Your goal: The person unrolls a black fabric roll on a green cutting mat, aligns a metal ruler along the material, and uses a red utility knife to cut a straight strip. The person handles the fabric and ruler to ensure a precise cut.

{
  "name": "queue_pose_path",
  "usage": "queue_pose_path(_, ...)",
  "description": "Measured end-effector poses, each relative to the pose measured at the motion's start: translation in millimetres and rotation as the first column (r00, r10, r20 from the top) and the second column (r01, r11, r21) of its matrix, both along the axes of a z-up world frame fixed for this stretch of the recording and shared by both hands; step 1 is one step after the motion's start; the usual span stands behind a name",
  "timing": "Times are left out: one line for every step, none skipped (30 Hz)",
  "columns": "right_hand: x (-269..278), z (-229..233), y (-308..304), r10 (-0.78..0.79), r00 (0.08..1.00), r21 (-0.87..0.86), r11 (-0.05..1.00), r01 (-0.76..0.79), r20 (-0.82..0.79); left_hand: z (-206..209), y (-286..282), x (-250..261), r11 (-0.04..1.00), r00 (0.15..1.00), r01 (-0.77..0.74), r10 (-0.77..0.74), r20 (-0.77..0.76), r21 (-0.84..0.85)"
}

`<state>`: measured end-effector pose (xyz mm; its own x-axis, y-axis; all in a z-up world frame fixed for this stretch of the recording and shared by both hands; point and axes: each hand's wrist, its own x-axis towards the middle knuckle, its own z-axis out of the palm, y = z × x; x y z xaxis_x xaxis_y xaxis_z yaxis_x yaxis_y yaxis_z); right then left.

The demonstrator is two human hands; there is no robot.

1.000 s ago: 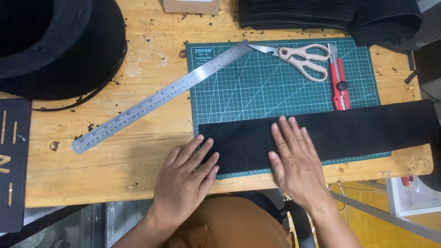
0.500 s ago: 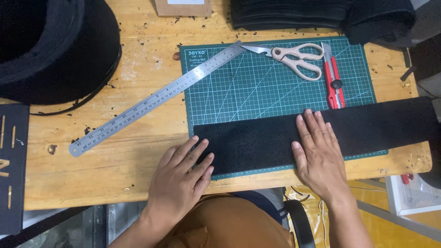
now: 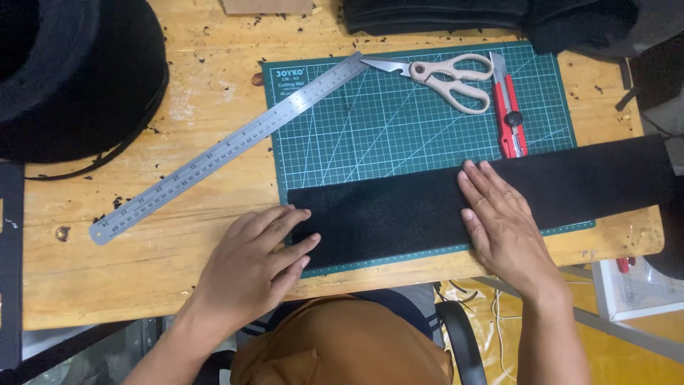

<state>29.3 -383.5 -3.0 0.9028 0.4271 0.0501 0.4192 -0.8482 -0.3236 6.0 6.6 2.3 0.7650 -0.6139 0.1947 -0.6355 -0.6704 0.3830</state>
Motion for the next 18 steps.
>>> queue_pose_path(-0.3, -0.9, -1.2, -0.004, 1.0, -0.002, 1.0, 0.004, 0.0, -0.3, 0.3, 0.4, 1.0, 1.0, 0.004, -0.004, 0.0, -0.002)
queue_pose_path(-0.4, -1.7, -2.2, -0.001, 1.0, 0.004, 1.0, 0.001, 0.006, -0.5, 0.9, 0.6, 1.0, 1.0, -0.003, 0.003, -0.021, 0.011)
queue_pose_path(-0.5, -2.6, -2.9, 0.001, 1.0, 0.009, 1.0, -0.001, 0.012, -0.6, 1.7, 0.8, 1.0, 0.999, -0.009, 0.01, -0.041, 0.024)
queue_pose_path(-0.4, -2.9, -3.2, 0.001, 1.0, 0.009, 1.0, -0.001, 0.012, -0.9, 1.9, 1.5, 1.0, 0.999, -0.009, 0.01, -0.041, 0.024)
queue_pose_path(-0.4, -3.4, -3.4, 0.001, 0.999, 0.012, 1.0, -0.001, 0.033, -1.2, 2.4, 2.2, 1.0, 0.999, -0.001, 0.002, -0.036, 0.014)
queue_pose_path(-0.3, -4.0, -3.2, 0.003, 0.999, 0.015, 1.0, -0.004, 0.052, -1.4, 3.2, 2.3, 1.0, 0.999, 0.006, -0.005, -0.031, 0.005)
queue_pose_path(-0.9, -5.2, -3.4, 0.005, 0.999, 0.016, 1.0, -0.006, 0.05, -2.1, 3.9, 2.8, 1.0, 0.999, 0.004, -0.004, -0.033, 0.006)
queue_pose_path(-1.1, -6.3, -3.6, 0.005, 0.997, 0.023, 1.0, -0.006, 0.073, -2.8, 4.6, 3.6, 1.0, 1.0, 0.01, -0.01, -0.028, -0.016)
queue_pose_path(-1.4, -7.4, -3.8, 0.004, 0.995, 0.03, 1.0, -0.007, 0.097, -3.4, 5.3, 4.3, 0.999, 1.0, 0.015, -0.016, -0.022, -0.039)
queue_pose_path(-2.0, -7.2, -3.4, 0.006, 0.995, 0.03, 1.0, -0.009, 0.095, -4.3, 5.7, 4.3, 0.999, 1.0, 0.014, -0.015, -0.024, -0.038)
queue_pose_path(-2.6, -7.0, -2.9, -0.005, 0.995, 0.033, 0.999, 0.002, 0.098, -5.2, 6.3, 4.2, 0.999, 0.999, 0.019, -0.021, -0.036, -0.039)
queue_pose_path(-2.8, -6.7, -2.3, -0.015, 0.995, 0.036, 0.999, 0.011, 0.101, -6.1, 6.8, 3.9, 0.999, 0.999, 0.023, -0.025, -0.048, -0.04)
queue_pose_path(-2.7, -7.4, -1.5, -0.011, 0.995, 0.035, 0.999, 0.008, 0.099, -5.3, 7.4, 3.6, 0.999, 0.999, 0.02, -0.022, -0.049, -0.041)
queue_pose_path(-2.7, -7.9, -1.2, -0.007, 0.992, 0.039, 0.999, 0.002, 0.128, -4.6, 7.5, 3.9, 0.998, 0.998, 0.027, -0.029, -0.049, -0.048)
queue_pose_path(-2.8, -8.3, -1.1, -0.003, 0.988, 0.043, 0.999, -0.004, 0.157, -3.7, 7.4, 4.2, 0.998, 0.998, 0.034, -0.037, -0.048, -0.055)
queue_pose_path(-2.5, -9.3, -1.3, -0.004, 0.987, 0.042, 0.999, -0.003, 0.159, -3.8, 7.6, 4.1, 0.998, 0.998, 0.035, -0.038, -0.047, -0.056)
queue_pose_path(-2.2, -10.1, -1.8, -0.006, 0.987, 0.04, 0.999, -0.001, 0.161, -3.8, 7.5, 4.1, 0.998, 0.999, 0.035, -0.037, -0.039, -0.045)
queue_pose_path(-2.6, -11.1, -2.4, -0.01, 0.987, 0.039, 0.999, 0.004, 0.163, -3.8, 7.4, 4.2, 0.999, 0.999, 0.037, -0.038, -0.032, -0.033)
